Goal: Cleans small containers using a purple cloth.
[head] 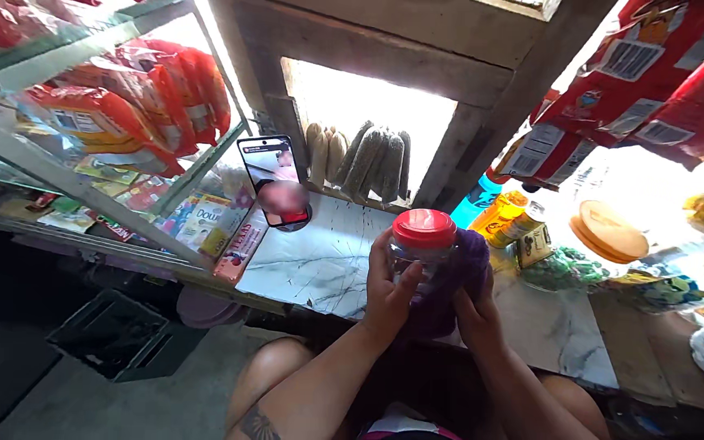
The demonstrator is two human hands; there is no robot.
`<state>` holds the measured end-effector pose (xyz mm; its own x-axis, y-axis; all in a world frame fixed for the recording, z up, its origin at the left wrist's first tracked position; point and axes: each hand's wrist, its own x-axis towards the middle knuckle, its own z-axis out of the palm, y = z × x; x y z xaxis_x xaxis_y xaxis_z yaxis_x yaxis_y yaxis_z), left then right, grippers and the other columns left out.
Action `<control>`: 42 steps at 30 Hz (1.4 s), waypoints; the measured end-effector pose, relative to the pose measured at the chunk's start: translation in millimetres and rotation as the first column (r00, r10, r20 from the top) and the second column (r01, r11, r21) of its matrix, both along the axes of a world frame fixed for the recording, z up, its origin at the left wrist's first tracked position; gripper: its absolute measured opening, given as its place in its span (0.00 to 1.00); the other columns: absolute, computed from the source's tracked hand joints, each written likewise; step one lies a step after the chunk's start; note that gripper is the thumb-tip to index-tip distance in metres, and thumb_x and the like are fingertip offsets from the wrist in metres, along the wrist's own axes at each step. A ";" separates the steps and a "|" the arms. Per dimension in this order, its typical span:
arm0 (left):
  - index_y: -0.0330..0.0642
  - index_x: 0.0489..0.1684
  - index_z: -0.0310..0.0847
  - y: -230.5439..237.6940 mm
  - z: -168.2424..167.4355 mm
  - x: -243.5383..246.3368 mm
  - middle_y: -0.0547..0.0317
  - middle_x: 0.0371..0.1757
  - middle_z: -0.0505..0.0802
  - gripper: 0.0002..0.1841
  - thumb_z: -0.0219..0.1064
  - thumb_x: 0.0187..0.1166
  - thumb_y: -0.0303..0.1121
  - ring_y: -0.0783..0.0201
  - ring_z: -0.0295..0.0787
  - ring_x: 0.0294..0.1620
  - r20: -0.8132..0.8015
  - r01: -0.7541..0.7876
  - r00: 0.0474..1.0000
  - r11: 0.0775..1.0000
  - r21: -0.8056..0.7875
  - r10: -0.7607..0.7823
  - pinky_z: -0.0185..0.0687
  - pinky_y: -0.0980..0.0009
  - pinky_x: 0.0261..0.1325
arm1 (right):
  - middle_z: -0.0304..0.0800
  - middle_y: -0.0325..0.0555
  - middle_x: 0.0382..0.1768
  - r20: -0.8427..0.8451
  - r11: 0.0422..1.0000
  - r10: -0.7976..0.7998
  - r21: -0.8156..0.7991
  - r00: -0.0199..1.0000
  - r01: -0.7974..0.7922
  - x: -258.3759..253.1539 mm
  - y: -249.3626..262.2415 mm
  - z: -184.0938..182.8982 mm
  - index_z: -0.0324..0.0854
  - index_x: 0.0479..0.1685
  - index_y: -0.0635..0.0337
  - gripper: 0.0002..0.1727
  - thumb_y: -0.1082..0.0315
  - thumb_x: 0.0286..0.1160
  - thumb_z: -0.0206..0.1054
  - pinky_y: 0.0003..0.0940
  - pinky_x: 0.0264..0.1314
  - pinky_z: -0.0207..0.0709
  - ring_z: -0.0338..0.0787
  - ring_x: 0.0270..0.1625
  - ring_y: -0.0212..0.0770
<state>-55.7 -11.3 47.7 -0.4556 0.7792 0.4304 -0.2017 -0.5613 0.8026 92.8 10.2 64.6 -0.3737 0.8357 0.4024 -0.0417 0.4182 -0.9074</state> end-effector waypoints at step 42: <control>0.28 0.84 0.52 12.2 -2.0 7.1 0.45 0.63 0.86 0.41 0.63 0.84 0.52 0.70 0.87 0.60 -0.183 -0.016 0.983 0.999 0.035 0.022 0.85 0.69 0.66 | 0.86 0.29 0.61 -0.174 0.975 -0.041 -0.223 0.984 0.001 5.5 4.9 0.0 0.46 0.83 0.63 0.42 0.53 0.80 0.69 0.27 0.68 0.84 0.88 0.61 0.24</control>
<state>-48.6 0.9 45.7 -0.3814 0.7550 0.5334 -0.0421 -0.5906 0.8059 98.3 15.1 64.6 -0.2949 0.9180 0.2651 -0.2031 0.2109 -0.9562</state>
